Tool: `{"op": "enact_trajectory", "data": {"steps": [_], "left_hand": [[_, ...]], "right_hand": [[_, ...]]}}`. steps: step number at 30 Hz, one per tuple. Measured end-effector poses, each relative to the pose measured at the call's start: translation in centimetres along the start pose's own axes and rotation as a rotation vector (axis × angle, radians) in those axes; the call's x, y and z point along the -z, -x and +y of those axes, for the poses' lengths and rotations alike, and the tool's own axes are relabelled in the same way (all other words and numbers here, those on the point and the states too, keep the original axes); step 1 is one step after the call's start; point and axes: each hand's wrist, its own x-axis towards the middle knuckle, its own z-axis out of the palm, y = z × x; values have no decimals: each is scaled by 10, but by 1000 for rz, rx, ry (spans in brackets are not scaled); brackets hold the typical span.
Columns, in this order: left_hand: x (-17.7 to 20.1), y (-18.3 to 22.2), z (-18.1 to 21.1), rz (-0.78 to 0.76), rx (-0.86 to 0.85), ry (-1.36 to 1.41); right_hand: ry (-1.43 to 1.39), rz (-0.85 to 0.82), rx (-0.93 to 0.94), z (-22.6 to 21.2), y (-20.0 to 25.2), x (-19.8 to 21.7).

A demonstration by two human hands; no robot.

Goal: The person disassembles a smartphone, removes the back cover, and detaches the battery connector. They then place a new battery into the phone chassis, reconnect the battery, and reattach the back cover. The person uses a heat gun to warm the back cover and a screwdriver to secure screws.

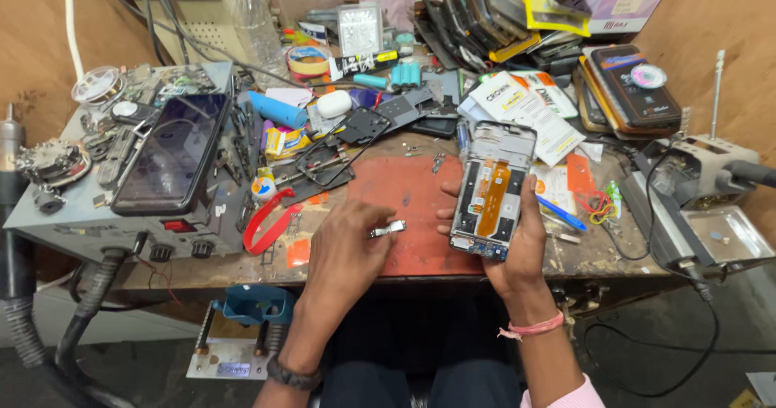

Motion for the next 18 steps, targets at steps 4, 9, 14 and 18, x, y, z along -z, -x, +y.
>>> {"op": "enact_trajectory", "data": {"steps": [4, 9, 14, 18], "left_hand": [[-4, 0, -3, -21, 18, -70], [-7, -7, -5, 113, -90, -96], [-6, -30, -5, 141, 18, 38], [-2, -55, -12, 105, 121, 57]], "right_hand": [[-117, 10, 60, -4, -1, 2], [-16, 63, -49, -4, 12, -2], [30, -223, -307, 4, 39, -19], [-75, -279, -442, 6, 52, -30]]}}
